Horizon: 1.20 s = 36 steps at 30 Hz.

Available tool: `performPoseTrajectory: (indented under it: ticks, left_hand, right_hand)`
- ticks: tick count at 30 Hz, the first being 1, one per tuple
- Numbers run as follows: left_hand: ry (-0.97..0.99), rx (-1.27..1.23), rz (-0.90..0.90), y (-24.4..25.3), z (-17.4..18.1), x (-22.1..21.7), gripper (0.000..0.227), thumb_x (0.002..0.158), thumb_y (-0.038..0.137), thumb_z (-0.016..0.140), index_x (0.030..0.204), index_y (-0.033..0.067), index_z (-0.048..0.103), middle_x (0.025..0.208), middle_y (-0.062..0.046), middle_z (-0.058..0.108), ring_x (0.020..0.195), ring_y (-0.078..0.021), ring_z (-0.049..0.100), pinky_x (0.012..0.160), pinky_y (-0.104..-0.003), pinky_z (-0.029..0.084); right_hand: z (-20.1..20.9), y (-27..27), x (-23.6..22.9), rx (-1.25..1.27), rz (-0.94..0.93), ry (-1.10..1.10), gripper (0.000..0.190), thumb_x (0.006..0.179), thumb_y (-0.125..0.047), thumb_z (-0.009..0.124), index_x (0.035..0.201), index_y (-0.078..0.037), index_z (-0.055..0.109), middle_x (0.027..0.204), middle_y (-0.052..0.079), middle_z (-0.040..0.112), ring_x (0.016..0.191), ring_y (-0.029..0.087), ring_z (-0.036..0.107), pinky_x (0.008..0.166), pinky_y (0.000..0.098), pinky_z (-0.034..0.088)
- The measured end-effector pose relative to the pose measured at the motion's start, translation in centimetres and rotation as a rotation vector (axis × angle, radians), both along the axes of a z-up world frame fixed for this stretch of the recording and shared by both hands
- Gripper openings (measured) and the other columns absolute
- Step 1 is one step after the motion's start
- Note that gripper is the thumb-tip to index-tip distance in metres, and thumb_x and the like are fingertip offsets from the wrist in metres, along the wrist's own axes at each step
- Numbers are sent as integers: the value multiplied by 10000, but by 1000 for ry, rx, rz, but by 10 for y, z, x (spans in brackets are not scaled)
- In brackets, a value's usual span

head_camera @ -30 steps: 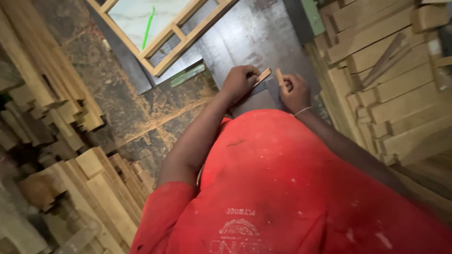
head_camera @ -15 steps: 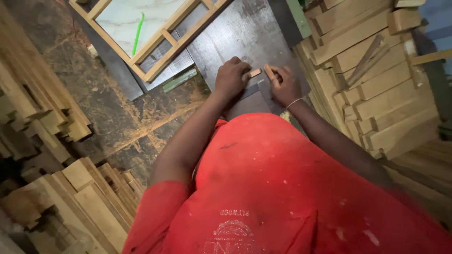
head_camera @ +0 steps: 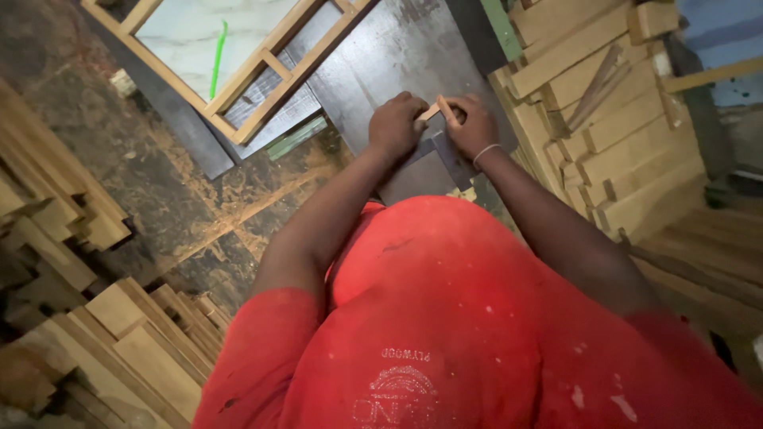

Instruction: The person sands the edges of thin wooden strips using a handheld power sander and then aligns and glues them onto a wooden frame on a workbench.

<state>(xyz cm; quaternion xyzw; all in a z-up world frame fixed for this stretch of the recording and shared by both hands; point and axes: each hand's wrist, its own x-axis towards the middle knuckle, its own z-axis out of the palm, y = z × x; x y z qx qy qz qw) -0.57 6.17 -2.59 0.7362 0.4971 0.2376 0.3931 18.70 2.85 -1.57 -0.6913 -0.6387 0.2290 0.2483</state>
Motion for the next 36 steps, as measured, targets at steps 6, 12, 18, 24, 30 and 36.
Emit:
performPoseTrajectory:
  ticks: [6,12,18,24,30,36]
  left_hand:
    - [-68,147,30,-4,-6,-2,202,786,157,761,976,137,696,999,-91,645,958,-341,650,806,-477,505]
    - [-196,364,128,-9,-15,-2,264,754,50,672,1009,85,613,1032,-150,620,930,-393,590,803,-493,477]
    - [-342,160,25,-2,-17,-5,240,833,47,663,1064,103,630,1012,-141,641,996,-368,635,865,-476,518]
    - [-371,53,-45,1,7,-6,309,818,133,761,1125,138,730,1017,-146,664,998,-348,650,876,-430,537]
    - [-364,129,-96,4,17,-7,393,818,136,756,1209,129,716,1014,-146,688,1000,-357,647,906,-433,540]
    - [-381,3,-153,-3,15,-2,370,929,86,608,1279,109,726,1068,-184,719,1017,-383,691,919,-447,548]
  right_hand:
    - [-10,9,2,-26,45,-134,187,1016,-260,734,952,-85,750,926,140,675,856,352,651,742,444,513]
    - [-16,0,5,19,20,-184,160,907,-92,713,1061,-89,753,973,181,652,888,393,635,746,462,518]
    - [10,-21,9,129,87,-226,400,846,-37,699,1238,-81,766,1071,207,647,971,386,643,842,450,539]
    - [45,-34,0,-68,29,108,344,1006,-89,679,1347,-55,708,1275,194,702,1130,296,683,953,360,538]
    - [73,-42,-14,-207,-86,249,342,1010,-134,674,1345,-68,697,1169,122,757,989,162,699,868,309,541]
    - [83,-43,-20,-218,-151,375,309,1026,-170,698,1318,-72,712,1084,77,746,881,118,657,775,283,549]
